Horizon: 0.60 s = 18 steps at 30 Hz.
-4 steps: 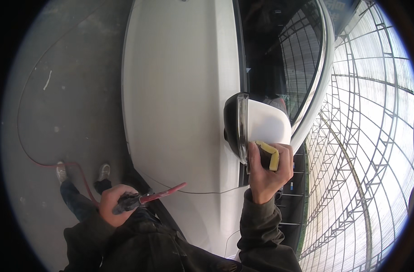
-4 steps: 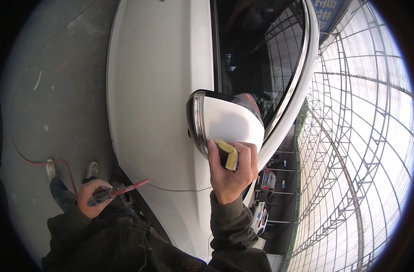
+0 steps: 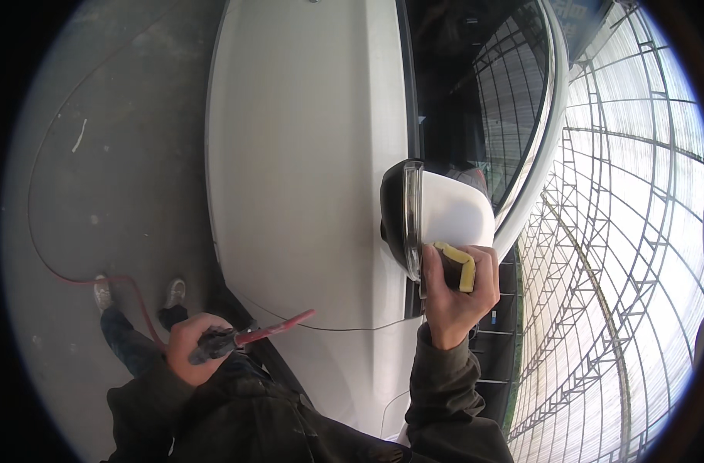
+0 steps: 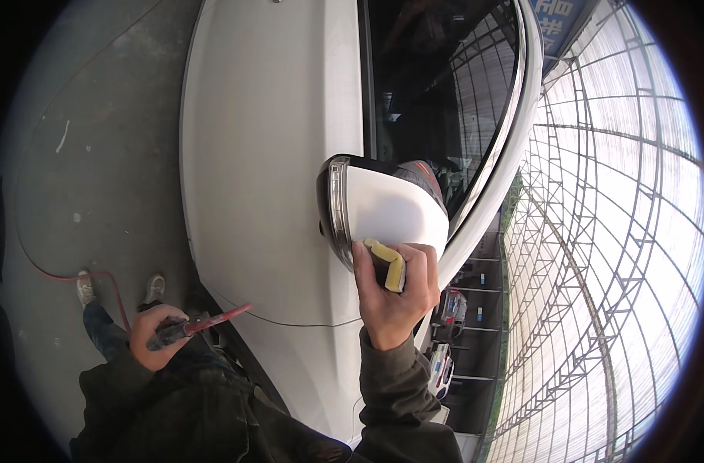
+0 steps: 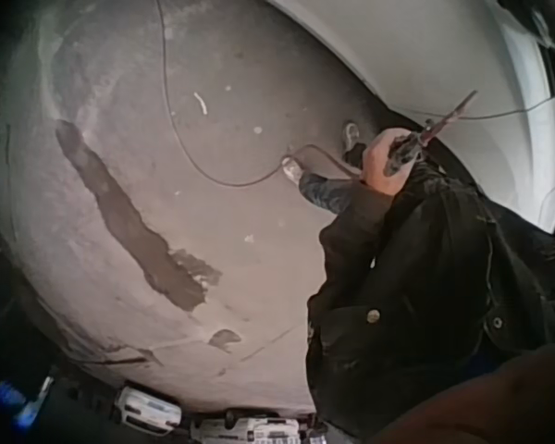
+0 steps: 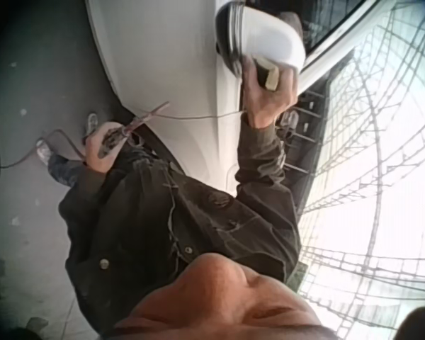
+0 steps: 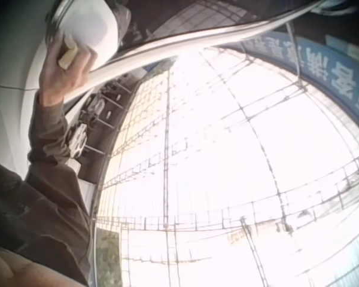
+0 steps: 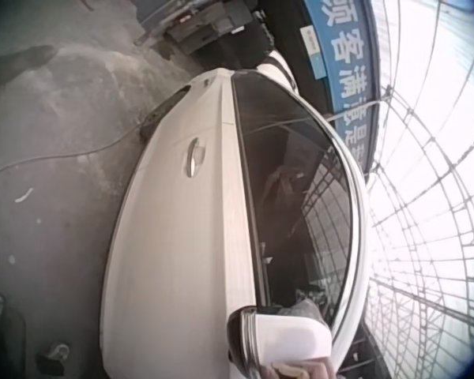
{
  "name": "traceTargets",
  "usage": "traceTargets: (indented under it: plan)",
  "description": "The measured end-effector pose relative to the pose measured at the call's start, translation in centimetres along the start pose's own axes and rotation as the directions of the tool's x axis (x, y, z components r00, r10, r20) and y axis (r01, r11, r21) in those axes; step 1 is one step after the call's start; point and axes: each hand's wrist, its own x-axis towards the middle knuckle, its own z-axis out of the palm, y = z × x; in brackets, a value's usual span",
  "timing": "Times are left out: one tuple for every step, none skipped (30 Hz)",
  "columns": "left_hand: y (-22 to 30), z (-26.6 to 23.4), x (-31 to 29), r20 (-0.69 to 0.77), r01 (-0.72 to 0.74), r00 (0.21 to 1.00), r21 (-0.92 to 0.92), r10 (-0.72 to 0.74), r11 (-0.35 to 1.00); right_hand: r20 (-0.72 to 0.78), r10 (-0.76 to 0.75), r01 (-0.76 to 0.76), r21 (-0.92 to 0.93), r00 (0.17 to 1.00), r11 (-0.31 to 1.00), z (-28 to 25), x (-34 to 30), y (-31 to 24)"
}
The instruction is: The person walks to a white car and wipes the driver-side side mirror with a yellow sponge. The person repeatedly rubs the mirror housing and chrome trim while holding a red air hose in the other hand.
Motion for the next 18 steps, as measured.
traceTargets:
  plan:
    - [-0.1,0.0,0.0,0.0,0.004,1.0,-0.005,-0.004,1.0,0.007,0.016,-0.016,0.009,1.0,1.0,-0.1,0.1,-0.1]
    - [-0.2,0.0,0.0,-0.006,-0.001,1.0,-0.001,0.001,1.0,0.014,0.031,-0.031,0.018,0.999,0.999,-0.2,0.2,-0.3]
    - [-0.4,0.1,-0.1,-0.012,-0.007,1.0,0.004,0.007,1.0,0.021,0.046,-0.047,0.027,0.999,0.999,-0.2,0.3,-0.4]
    - [-0.5,0.2,-0.1,-0.017,-0.012,1.0,0.009,0.012,1.0,0.021,0.05,-0.05,0.022,0.999,0.999,-0.3,0.3,-0.3]
    - [-0.5,0.2,-0.1,-0.017,-0.014,1.0,0.01,0.014,1.0,0.02,0.053,-0.053,0.017,0.998,0.998,-0.3,0.2,-0.2]
    - [-0.4,0.2,-0.1,-0.017,-0.016,1.0,0.01,0.016,1.0,0.02,0.056,-0.057,0.012,0.998,0.998,-0.3,0.2,-0.1]
    - [-0.3,0.1,0.0,-0.015,-0.018,1.0,0.011,0.019,1.0,0.014,0.06,-0.06,0.012,0.998,0.998,-0.2,0.3,-0.1]
    - [-0.3,0.1,0.0,-0.017,-0.026,1.0,0.014,0.027,1.0,0.007,0.064,-0.064,0.012,0.998,0.998,-0.1,0.3,-0.1]
    - [-0.4,0.0,0.0,-0.018,-0.034,0.999,0.017,0.035,0.999,0.001,0.068,-0.068,0.012,0.998,0.998,0.0,0.3,0.0]
    - [-0.4,0.0,0.0,-0.02,-0.042,0.999,0.019,0.042,0.999,-0.005,0.064,-0.064,0.01,0.998,0.998,0.1,0.2,0.0]
    - [-0.3,-0.1,0.1,-0.017,-0.033,0.999,0.019,0.034,0.999,-0.011,0.061,-0.061,0.009,0.998,0.998,0.2,0.2,0.1]
    - [-0.2,-0.2,0.1,-0.015,-0.025,1.0,0.019,0.025,1.0,-0.018,0.057,-0.057,0.008,0.998,0.998,0.3,0.1,0.2]
    - [0.0,-0.2,0.1,-0.013,-0.017,1.0,0.02,0.017,1.0,-0.027,0.05,-0.05,0.011,0.998,0.999,0.4,0.1,0.2]
    - [-0.1,-0.2,0.1,-0.015,-0.024,1.0,0.02,0.024,1.0,-0.037,0.044,-0.043,0.014,0.998,0.999,0.5,0.1,0.3]
    - [-0.2,-0.2,0.1,-0.017,-0.032,0.999,0.02,0.032,0.999,-0.047,0.037,-0.037,0.017,0.998,0.999,0.6,0.0,0.4]
    - [-0.3,-0.2,0.1,-0.019,-0.041,0.999,0.019,0.041,0.999,-0.051,0.046,-0.045,0.022,0.998,0.999,0.7,-0.2,0.4]
    - [-0.3,-0.2,0.1,-0.019,-0.036,0.999,0.021,0.036,0.999,-0.054,0.054,-0.053,0.027,0.997,0.998,0.8,-0.4,0.5]
    - [-0.1,-0.3,0.1,-0.019,-0.031,0.999,0.024,0.031,0.999,-0.058,0.063,-0.061,0.032,0.996,0.998,0.9,-0.5,0.5]
